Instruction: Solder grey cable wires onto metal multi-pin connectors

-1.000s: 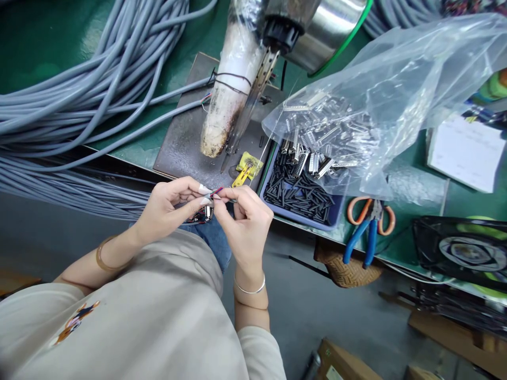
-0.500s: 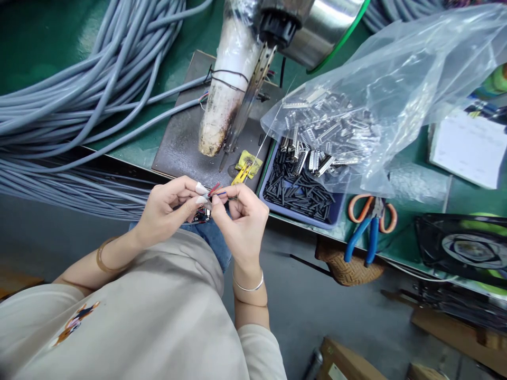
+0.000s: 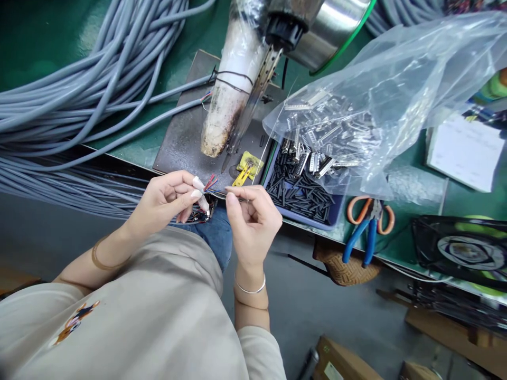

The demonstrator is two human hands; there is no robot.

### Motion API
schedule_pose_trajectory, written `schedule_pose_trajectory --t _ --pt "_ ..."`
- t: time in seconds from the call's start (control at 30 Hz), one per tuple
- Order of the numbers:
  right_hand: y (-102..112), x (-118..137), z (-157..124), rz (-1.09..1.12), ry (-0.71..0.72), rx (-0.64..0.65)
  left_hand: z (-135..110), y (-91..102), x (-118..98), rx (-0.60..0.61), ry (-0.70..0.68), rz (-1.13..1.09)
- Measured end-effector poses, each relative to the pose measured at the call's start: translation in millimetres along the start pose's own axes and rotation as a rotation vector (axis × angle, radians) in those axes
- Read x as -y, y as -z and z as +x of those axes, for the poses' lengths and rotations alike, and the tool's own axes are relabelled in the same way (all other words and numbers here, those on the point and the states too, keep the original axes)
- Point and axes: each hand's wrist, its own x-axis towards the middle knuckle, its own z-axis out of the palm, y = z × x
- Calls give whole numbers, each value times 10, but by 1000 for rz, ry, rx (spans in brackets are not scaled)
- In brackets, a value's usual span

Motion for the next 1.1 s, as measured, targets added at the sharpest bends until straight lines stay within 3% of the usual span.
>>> schedule_pose_trajectory --t 0.2,0.37,0.47,0.63,0.9,1.1 --pt "0 -10 -34 -80 91 68 0 -21 -3 4 7 -3" --pt "-18 25 -52 -104 200 20 -6 -14 24 -10 15 -22" --pt "-12 26 -48 -79 168 19 -8 -14 31 -18 20 -35" --pt "10 11 -10 -26 52 128 -8 -33 35 -23 24 -14" --pt "-15 58 -27 -79 179 109 -1 -74 123 -116 -48 23" --pt "-20 50 -44 -100 167 91 -1 -71 206 -120 -155 86"
